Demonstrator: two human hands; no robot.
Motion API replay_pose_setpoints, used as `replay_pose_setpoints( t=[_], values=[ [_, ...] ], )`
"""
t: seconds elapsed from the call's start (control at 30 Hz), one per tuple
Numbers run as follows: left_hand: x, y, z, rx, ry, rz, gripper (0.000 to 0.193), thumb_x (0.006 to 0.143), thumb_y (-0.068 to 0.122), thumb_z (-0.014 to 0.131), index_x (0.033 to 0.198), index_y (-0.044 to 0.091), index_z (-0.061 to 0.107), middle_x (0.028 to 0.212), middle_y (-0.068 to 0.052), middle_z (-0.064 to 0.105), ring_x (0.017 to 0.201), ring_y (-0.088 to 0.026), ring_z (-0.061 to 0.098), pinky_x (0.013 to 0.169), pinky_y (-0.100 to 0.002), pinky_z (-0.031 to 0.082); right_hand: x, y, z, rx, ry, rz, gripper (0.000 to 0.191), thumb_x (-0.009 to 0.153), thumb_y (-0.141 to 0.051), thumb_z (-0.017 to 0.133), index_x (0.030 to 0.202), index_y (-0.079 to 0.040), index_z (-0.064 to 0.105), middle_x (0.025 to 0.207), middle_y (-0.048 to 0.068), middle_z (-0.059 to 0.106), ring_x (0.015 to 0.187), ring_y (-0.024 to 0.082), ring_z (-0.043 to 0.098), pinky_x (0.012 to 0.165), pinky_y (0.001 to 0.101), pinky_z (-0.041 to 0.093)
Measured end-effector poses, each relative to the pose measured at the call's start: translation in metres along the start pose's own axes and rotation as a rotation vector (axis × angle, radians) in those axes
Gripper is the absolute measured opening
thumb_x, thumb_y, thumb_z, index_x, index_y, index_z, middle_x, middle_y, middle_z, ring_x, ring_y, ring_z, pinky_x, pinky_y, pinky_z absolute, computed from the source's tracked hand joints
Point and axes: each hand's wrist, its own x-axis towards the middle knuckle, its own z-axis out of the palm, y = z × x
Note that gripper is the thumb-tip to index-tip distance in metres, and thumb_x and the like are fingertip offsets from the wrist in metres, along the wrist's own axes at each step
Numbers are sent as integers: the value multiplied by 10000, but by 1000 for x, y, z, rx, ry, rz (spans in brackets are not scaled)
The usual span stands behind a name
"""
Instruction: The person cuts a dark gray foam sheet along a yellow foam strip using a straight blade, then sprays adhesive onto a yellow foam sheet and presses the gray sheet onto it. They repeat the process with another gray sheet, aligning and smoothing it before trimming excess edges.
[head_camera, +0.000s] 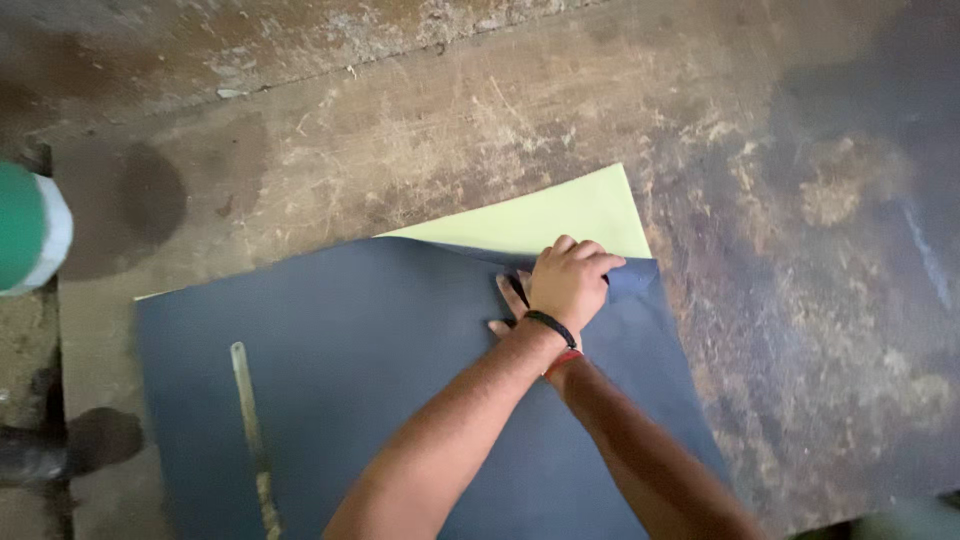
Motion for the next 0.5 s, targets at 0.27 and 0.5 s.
replay_pose_setpoints(
  t=[0.27,0.5],
  values=[
    [-6,-75,5,48,-167,-243,267,941,199,675,1206,186,705,1259,-39,713,1207,-237,633,1045,-454,512,97,48,-50,-226,-406,290,844,987,-561,399,1736,-378,55,1731,120,100,1392,374,466,1191,617,317],
    [-9,-172,-54,563,-399,-305,763,964,667,436,1582,245,285,1645,-163,214,1494,-371,221,1189,-608,151,136,127,-43,-180,-30,335,955,934,-791,296,1633,-187,55,1711,122,35,1564,282,1,1264,462,45]
  ],
)
